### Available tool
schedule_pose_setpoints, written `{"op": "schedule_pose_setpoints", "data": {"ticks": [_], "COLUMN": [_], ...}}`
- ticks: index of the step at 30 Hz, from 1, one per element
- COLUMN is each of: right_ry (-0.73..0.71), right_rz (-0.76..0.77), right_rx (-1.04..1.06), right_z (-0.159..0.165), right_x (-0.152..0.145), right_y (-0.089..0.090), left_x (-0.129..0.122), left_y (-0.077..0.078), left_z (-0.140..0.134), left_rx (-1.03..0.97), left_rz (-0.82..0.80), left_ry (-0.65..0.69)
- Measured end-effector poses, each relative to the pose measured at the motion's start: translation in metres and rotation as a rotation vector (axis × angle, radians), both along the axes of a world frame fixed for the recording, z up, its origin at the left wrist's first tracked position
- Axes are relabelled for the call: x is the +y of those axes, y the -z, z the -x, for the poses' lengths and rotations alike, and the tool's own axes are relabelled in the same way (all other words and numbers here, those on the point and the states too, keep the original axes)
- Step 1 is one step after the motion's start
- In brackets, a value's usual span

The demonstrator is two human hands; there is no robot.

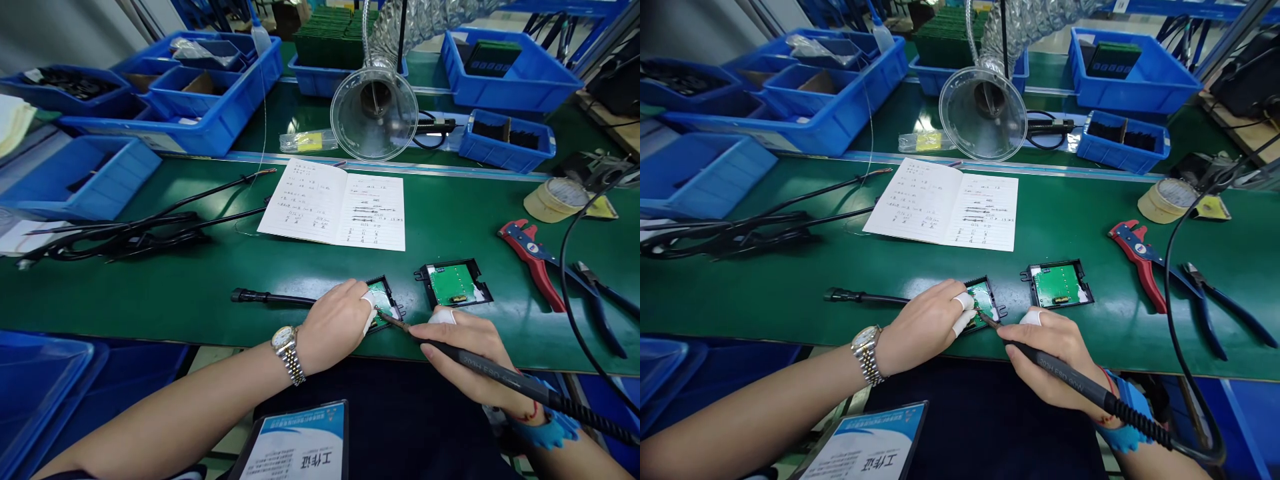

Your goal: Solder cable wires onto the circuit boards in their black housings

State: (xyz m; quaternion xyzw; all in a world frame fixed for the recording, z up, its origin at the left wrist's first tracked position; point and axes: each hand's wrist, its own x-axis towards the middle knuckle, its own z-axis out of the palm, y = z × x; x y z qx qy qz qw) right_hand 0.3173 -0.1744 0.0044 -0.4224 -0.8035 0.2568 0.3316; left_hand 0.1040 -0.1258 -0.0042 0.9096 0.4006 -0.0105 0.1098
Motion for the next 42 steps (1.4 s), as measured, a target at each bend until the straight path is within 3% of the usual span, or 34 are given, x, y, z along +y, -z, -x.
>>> {"op": "schedule_pose_setpoints", "data": {"ticks": [5,13,17,25,32,42], "right_ry": [-0.026,0.088,0.091,-0.113,-0.09,-0.081], "right_rz": [-0.006,-0.083,-0.124,-0.099,-0.092,-0.049], "right_rx": [-0.014,0.014,0.074,-0.024,0.002,0.037], "right_z": [-0.001,-0.011,-0.003,0.012,0.02,0.025], "right_x": [0.002,-0.005,-0.001,0.016,0.015,0.011], "right_y": [-0.005,-0.016,0.0,0.041,0.046,0.047], "left_x": [0.0,0.0,-0.001,0.003,0.003,-0.001], "left_y": [0.0,-0.001,0.0,-0.012,-0.017,-0.014], "left_z": [0.0,0.0,0.0,0.008,0.011,0.014], "left_rx": [0.015,0.013,0.014,0.023,0.127,0.079], "left_rz": [0.005,0.013,0.008,0.074,0.045,0.169], "left_ry": [-0.001,-0.006,-0.005,0.083,0.106,0.103]}}
